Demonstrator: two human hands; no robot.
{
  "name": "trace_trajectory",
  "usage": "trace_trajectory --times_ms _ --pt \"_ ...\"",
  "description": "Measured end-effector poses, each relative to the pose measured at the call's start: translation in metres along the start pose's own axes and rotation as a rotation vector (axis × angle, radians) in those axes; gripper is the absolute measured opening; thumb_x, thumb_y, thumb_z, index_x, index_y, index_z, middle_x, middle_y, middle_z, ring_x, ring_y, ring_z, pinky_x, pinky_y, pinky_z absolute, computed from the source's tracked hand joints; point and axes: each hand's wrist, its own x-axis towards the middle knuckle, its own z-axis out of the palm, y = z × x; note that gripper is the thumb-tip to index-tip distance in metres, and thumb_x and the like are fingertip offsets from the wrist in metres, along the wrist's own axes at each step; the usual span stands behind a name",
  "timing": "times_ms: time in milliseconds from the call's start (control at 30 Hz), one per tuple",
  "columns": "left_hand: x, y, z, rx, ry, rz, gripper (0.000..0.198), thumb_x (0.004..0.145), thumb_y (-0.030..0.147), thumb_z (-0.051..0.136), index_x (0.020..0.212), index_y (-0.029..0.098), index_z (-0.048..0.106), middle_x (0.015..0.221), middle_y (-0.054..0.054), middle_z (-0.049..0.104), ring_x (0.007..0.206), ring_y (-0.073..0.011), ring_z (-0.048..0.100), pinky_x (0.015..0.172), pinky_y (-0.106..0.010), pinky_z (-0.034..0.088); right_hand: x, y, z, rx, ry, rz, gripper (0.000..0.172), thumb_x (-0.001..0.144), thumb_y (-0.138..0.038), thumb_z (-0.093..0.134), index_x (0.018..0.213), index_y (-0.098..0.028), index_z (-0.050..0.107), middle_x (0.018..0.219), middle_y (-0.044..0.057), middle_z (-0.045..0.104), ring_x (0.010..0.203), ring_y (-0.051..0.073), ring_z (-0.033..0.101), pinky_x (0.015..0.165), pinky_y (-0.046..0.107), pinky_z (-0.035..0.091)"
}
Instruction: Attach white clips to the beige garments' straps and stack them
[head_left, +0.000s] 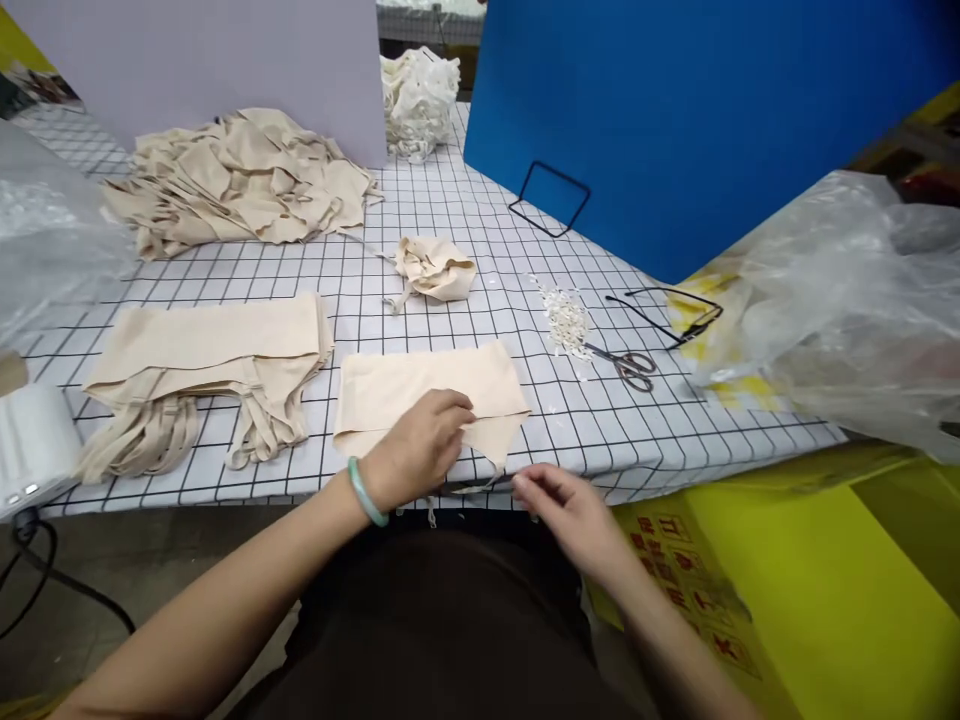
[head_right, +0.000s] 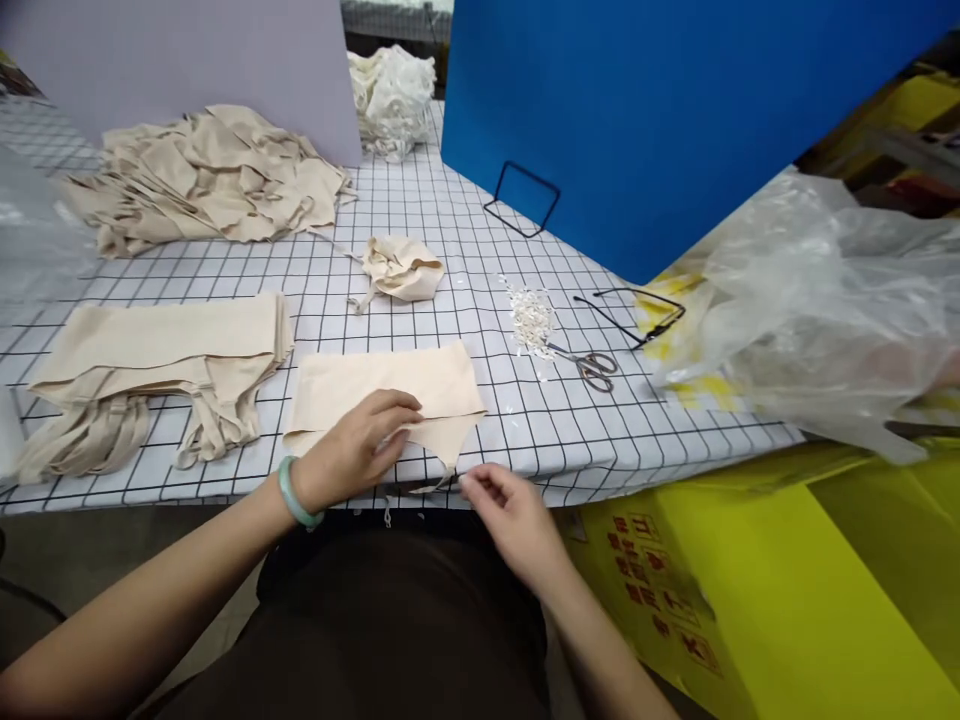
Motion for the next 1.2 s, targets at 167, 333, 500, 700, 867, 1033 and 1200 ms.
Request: trace_trajectory --times_ms 167,333,500,700,867,1033,1200 --pt "0.003 0.02 0.038 -0.235 -0.044 -0.043 0.022 0.088 0.005 0.046 0.1 0.016 0.061 0.108 -0.012 0.064 0.101 -0.0188 0.063 0.089 -0.034 0.056 -0.011 0.037 0.051 0.425 0.0 0.049 0.034 0.083 -0.053 0.066 0.097 -0.022 0.068 0.105 0.006 0.071 0.102 0.024 0.063 0.096 0.038 0.046" --pt "-0.009 0.021 0.049 -0.23 -0.046 -0.09 0.021 0.088 0.007 0.048 0.101 0.016 0.061 0.112 -0.012 0.061 0.106 -0.0199 0.062 0.092 -0.036 0.055 -0.022 0.04 0.04 0.468 -0.027 0.048 0.03 0.087 -0.05 0.064 0.092 -0.021 0.066 0.088 0.004 0.071 0.09 0.022 0.064 0.092 0.038 0.047" --pt "-0.016 0.026 0.062 -0.087 -0.023 -0.023 0.018 0.089 0.014 0.057 0.105 0.016 0.065 0.113 -0.014 0.061 0.106 -0.0244 0.058 0.089 -0.04 0.055 -0.054 0.03 0.0 0.193 0.091 -0.032 0.048 0.088 -0.045 0.064 0.131 -0.026 0.053 0.076 -0.001 0.065 0.072 0.018 0.063 0.076 0.033 0.053" --pt "-0.012 0.028 0.073 -0.002 0.063 -0.005 0.015 0.093 0.016 0.056 0.094 0.017 0.071 0.103 -0.01 0.063 0.096 -0.022 0.057 0.08 -0.035 0.054 -0.046 -0.007 -0.05 0.296 -0.199 -0.152 0.025 0.091 -0.04 0.062 0.105 -0.023 0.074 0.095 0.009 0.076 0.093 0.023 0.071 0.085 0.038 0.057" --pt "-0.012 0.03 0.07 -0.003 0.052 -0.022 0.013 0.091 0.016 0.059 0.095 0.017 0.072 0.105 -0.009 0.063 0.096 -0.0219 0.056 0.081 -0.035 0.054 -0.003 -0.043 -0.053 0.275 0.012 -0.293 0.027 0.085 -0.038 0.07 0.108 -0.025 0.074 0.094 0.006 0.076 0.093 0.023 0.071 0.087 0.04 0.058" --pt "-0.013 0.034 0.07 0.009 -0.004 -0.045 0.015 0.092 0.014 0.055 0.089 0.016 0.071 0.105 -0.011 0.062 0.096 -0.0229 0.056 0.08 -0.037 0.055 0.031 -0.061 -0.03 0.225 0.195 -0.436 0.025 0.089 -0.046 0.065 0.095 -0.024 0.076 0.092 0.004 0.069 0.093 0.02 0.065 0.09 0.037 0.054" --pt "-0.006 0.039 0.056 -0.225 0.1 -0.128 0.017 0.093 0.017 0.053 0.103 0.016 0.066 0.107 -0.012 0.063 0.1 -0.0226 0.059 0.087 -0.04 0.054 0.035 -0.073 -0.013 0.532 0.05 -0.312 0.028 0.09 -0.046 0.063 0.102 -0.022 0.07 0.063 -0.004 0.051 0.051 0.008 0.046 0.05 0.021 0.046"
